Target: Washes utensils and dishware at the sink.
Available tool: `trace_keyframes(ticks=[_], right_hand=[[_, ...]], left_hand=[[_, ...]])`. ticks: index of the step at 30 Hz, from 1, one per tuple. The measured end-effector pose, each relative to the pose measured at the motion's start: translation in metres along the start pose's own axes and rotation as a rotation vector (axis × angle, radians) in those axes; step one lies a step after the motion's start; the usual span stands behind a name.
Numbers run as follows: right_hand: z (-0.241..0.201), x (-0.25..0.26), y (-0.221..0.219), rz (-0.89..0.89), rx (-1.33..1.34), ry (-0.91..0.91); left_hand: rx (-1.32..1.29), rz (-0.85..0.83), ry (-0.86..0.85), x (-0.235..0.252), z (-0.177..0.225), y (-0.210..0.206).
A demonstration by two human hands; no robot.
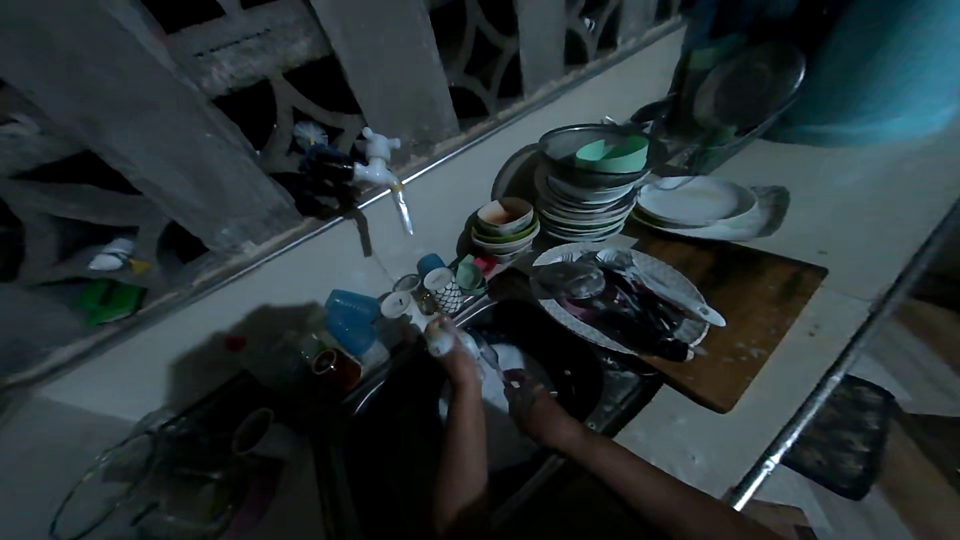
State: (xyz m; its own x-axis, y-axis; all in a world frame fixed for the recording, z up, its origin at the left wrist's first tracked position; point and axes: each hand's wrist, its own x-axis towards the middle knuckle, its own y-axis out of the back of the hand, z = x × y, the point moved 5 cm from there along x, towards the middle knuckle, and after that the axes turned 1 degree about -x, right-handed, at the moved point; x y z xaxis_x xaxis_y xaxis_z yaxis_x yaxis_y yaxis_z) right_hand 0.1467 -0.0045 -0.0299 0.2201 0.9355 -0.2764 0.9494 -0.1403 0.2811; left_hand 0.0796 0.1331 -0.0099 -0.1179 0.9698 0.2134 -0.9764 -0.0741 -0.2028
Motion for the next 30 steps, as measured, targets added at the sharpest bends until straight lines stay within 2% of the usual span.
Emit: trace_keyframes(ticks=[3,5,8,12,13,16,17,20,23,26,30], right_hand=[[0.016,0.014,0.004,0.133,0.173,-0.027],[0.019,0.021,0.009,0.184,0.190,0.012],[0.024,0.025,0.008,0.163,0.273,0.032],[0.010,0.020,0.028,0.179,0.365,0.021],[0.007,0.022,0.037,0.244,0.328,0.007],[0.000,0.024,0.068,0.404,0.204,0.004],[-0.003,0.024,0.079,0.444,0.179,-0.004],[-0.003,0.030,0.113,0.606,0.252,0.054],[-0.001,0.039,0.154,0.747,0.303,0.099],[-0.010,0.043,0.201,0.838,-0.015,0.095],[0.002,0.074,0.246,0.659,-0.426,-0.097]], left_hand=[[-0.260,-0.124,0.420,-0.024,-0.019,-0.008],[-0.181,-0.245,0.482,-0.048,-0.020,-0.016],[0.040,-0.312,0.384,-0.065,-0.013,-0.026],[0.139,-0.458,0.271,-0.070,-0.022,-0.034],[0.235,-0.498,0.244,-0.073,-0.020,-0.037],[0.801,-0.681,0.129,-0.080,0.007,-0.056],[0.911,-0.725,0.091,-0.082,0.015,-0.063],[0.929,-0.738,0.030,-0.088,0.023,-0.075],[0.829,-0.747,0.017,-0.098,0.006,-0.070],[0.812,-0.756,0.110,-0.096,-0.020,-0.049],[0.921,-0.822,0.306,-0.072,-0.065,-0.004]])
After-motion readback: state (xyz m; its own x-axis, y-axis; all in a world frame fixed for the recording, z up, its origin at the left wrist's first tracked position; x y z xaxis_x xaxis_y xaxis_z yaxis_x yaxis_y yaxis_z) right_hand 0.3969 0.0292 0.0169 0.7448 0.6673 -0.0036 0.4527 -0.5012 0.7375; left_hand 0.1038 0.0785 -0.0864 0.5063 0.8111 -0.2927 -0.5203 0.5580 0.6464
